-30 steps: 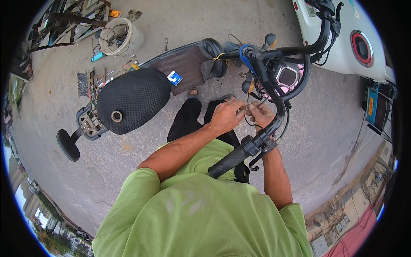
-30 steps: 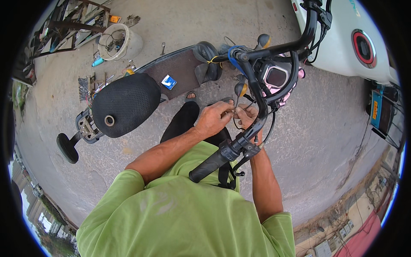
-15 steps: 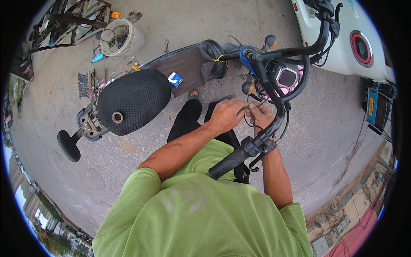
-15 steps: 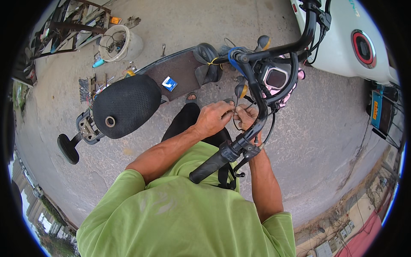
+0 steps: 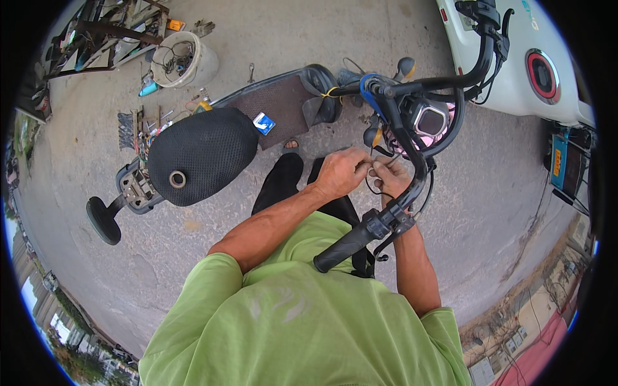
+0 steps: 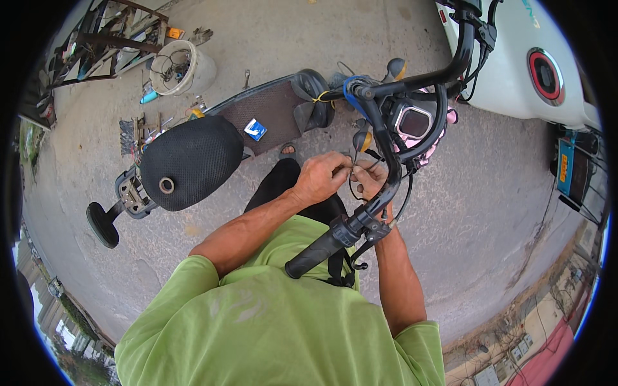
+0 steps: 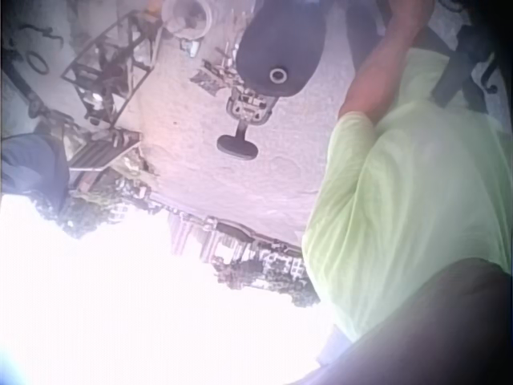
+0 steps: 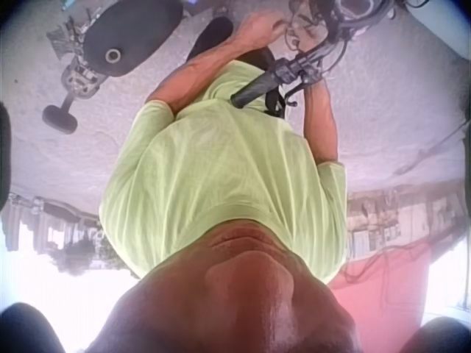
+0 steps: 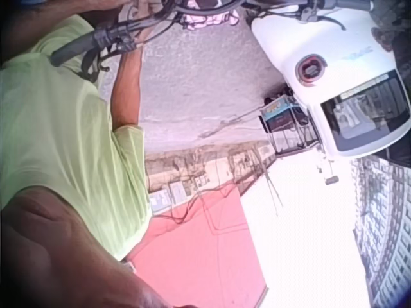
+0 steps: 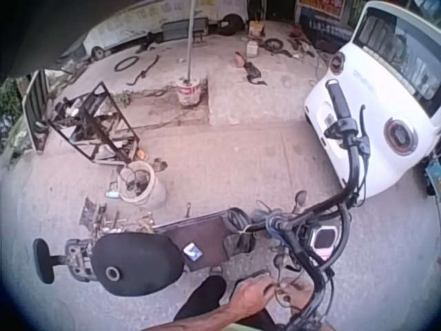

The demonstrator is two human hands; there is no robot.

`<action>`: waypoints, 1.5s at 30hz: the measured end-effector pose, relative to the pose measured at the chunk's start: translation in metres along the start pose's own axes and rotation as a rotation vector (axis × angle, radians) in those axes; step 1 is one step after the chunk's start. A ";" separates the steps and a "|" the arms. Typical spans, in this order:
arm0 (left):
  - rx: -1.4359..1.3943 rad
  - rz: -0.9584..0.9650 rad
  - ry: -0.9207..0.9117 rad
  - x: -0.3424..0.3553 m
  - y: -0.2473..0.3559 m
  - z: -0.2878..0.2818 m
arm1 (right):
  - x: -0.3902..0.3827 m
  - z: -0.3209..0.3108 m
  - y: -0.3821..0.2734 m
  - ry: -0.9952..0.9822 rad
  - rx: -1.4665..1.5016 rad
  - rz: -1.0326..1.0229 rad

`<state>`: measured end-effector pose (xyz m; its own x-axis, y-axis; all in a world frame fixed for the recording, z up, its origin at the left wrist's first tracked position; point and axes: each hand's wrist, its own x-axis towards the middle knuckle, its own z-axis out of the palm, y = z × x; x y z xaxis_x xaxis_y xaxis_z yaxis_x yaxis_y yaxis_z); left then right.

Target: The person repairs an electric scooter by connecting and testing wires using a multimeter. They strip wire ends, twist them together, and wrap connections with electrical tape. The person then moves to the handlebar area to continue working on the wiring.

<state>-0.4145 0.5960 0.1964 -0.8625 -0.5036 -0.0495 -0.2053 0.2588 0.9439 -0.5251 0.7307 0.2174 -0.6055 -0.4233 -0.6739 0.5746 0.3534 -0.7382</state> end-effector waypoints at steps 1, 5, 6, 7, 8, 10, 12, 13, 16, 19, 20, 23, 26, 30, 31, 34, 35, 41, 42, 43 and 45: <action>-0.033 -0.021 -0.012 0.000 0.001 -0.001 | 0.000 -0.001 0.001 -0.014 0.006 -0.014; -0.138 -0.084 -0.063 0.002 -0.001 -0.002 | 0.003 -0.007 0.007 -0.027 0.072 -0.004; -0.240 -0.176 -0.097 0.001 -0.002 -0.001 | 0.004 -0.008 0.008 -0.036 0.086 -0.005; -0.342 -0.267 -0.132 0.001 -0.002 0.001 | 0.004 -0.010 0.010 -0.045 0.101 -0.007; -0.444 -0.359 -0.168 0.001 -0.003 0.002 | 0.005 -0.011 0.012 -0.054 0.111 -0.019; -0.573 -0.408 -0.181 0.001 -0.007 0.002 | 0.006 -0.013 0.015 -0.071 0.130 -0.042; -0.684 -0.454 -0.191 0.001 -0.010 0.003 | 0.004 -0.011 0.015 -0.085 0.122 -0.099; -0.730 -0.475 -0.192 0.001 -0.011 0.004 | 0.003 -0.010 0.015 -0.092 0.118 -0.128; -0.845 -0.495 -0.192 -0.002 -0.019 0.008 | -0.002 -0.007 0.011 -0.045 0.127 -0.127; -0.869 -0.506 -0.192 -0.003 -0.020 0.009 | -0.004 -0.007 0.010 -0.056 0.125 -0.124; -0.864 -0.512 -0.192 -0.003 -0.021 0.009 | -0.006 -0.004 0.007 -0.042 0.113 -0.115; -0.873 -0.481 -0.185 -0.006 -0.021 0.009 | -0.010 0.003 -0.001 -0.012 0.108 -0.085; -0.862 -0.463 -0.186 -0.008 -0.019 0.008 | -0.008 0.002 0.000 -0.028 0.147 -0.070; -0.843 -0.457 -0.178 -0.005 -0.015 0.007 | -0.006 0.001 0.001 -0.057 0.139 -0.074; -0.818 -0.458 -0.181 -0.005 -0.014 0.006 | -0.007 0.002 0.000 -0.054 0.136 -0.072; -0.789 -0.459 -0.177 -0.005 -0.014 0.006 | -0.007 0.002 0.000 -0.064 0.129 -0.078; -0.788 -0.458 -0.174 -0.005 -0.014 0.006 | -0.009 0.005 -0.005 -0.060 0.126 -0.075; -0.789 -0.484 -0.130 -0.004 -0.010 0.003 | -0.007 0.002 -0.004 -0.045 0.020 -0.105; -0.780 -0.483 -0.145 -0.004 -0.011 0.002 | -0.007 0.003 -0.004 -0.039 0.003 -0.110; -0.771 -0.481 -0.161 -0.004 -0.012 0.001 | -0.007 0.002 -0.004 -0.040 -0.018 -0.115; -0.768 -0.487 -0.168 -0.003 -0.010 0.000 | -0.005 -0.001 -0.003 -0.043 -0.060 -0.125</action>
<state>-0.4102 0.5950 0.1867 -0.8294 -0.2721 -0.4879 -0.2517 -0.5977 0.7612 -0.5237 0.7324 0.2230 -0.6456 -0.5018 -0.5756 0.4613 0.3445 -0.8177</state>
